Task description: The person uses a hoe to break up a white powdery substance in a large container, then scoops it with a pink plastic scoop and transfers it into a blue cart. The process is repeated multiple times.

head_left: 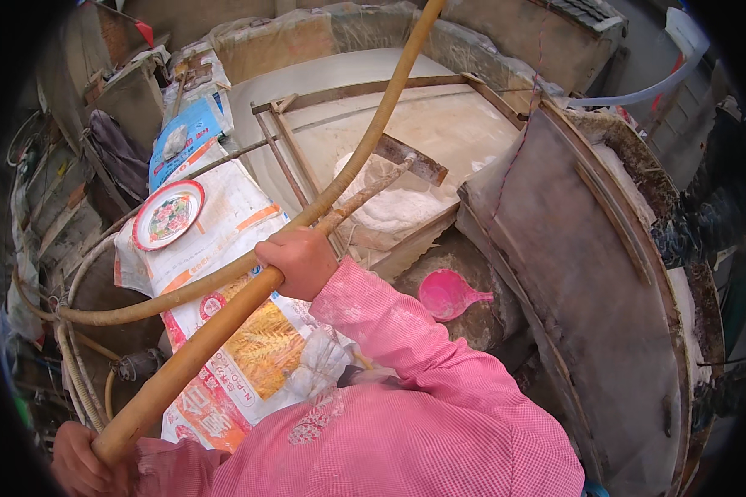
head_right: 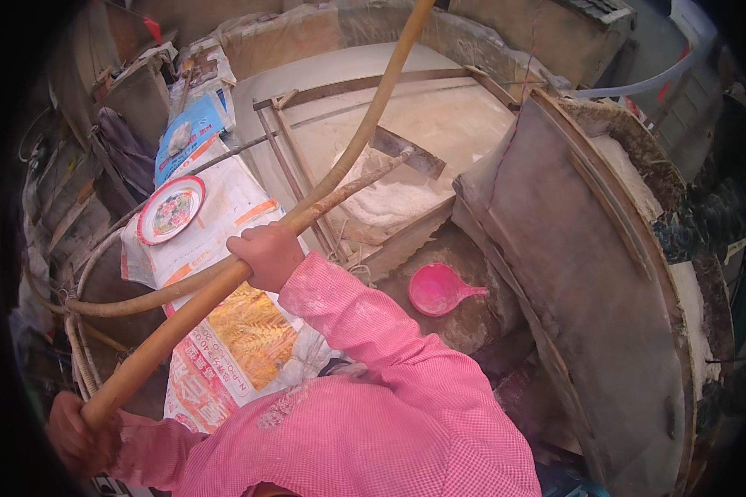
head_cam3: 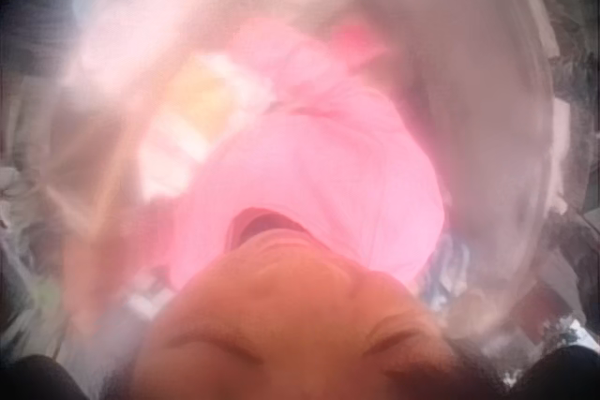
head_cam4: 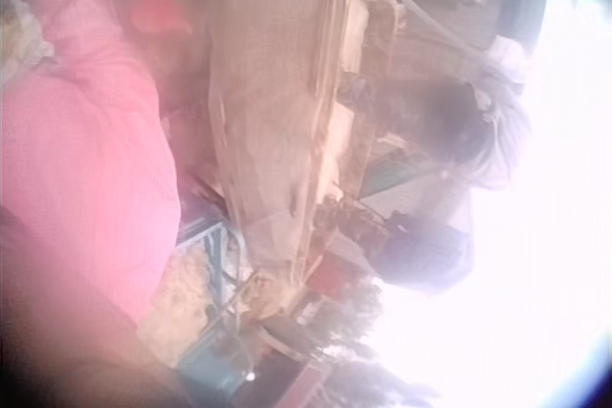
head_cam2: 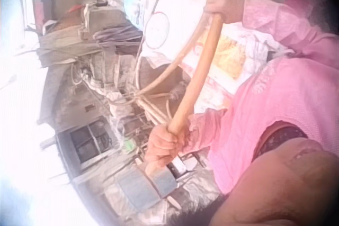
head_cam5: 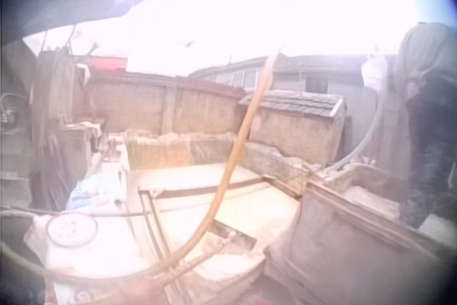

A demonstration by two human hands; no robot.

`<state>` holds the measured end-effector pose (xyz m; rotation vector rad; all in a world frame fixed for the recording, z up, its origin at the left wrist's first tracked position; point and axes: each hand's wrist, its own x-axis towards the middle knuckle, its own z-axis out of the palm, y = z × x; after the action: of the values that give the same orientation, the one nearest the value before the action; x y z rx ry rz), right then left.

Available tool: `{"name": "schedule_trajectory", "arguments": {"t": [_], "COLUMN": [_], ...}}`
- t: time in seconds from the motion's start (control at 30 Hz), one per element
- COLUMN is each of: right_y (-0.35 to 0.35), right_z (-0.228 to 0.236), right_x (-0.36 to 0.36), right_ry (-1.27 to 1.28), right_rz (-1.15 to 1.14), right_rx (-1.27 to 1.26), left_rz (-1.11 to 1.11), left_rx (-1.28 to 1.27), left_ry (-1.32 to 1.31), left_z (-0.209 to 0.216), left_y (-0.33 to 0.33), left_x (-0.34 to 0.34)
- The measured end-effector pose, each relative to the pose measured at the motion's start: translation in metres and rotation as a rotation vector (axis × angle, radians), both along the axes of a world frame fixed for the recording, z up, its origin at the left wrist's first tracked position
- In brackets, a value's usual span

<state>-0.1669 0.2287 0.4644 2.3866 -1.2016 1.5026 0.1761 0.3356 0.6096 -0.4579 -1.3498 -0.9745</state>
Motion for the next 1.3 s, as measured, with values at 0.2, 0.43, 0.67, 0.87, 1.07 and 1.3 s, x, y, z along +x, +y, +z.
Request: {"name": "schedule_trajectory", "arguments": {"t": [0.2,0.43,0.67,0.87,1.07,1.3], "right_y": [-0.058,-0.048,-0.032,0.006,0.056,0.014], "right_z": [-0.054,-0.104,-0.081,-0.057,-0.019,-0.017], "right_x": [-0.146,-0.163,-0.065,-0.007,0.036,-0.026], "right_ry": [0.022,-0.102,-0.101,-0.019,0.097,-0.023], "right_rz": [-0.220,-0.315,-0.196,-0.103,0.032,-0.123], "right_rx": [0.065,0.137,0.151,0.165,0.082,-0.021], "left_rz": [0.169,0.136,0.254,0.202,0.037,-0.063], "left_rx": [0.258,0.259,0.331,0.260,0.017,-0.111], "left_ry": [-0.102,-0.289,-0.222,-0.246,-0.077,-0.035], "left_z": [-0.051,-0.072,-0.048,-0.047,-0.017,-0.030], "left_y": [-0.056,-0.046,-0.014,0.019,0.058,0.006], "left_x": [-0.168,-0.182,-0.090,-0.016,0.023,-0.024]}}
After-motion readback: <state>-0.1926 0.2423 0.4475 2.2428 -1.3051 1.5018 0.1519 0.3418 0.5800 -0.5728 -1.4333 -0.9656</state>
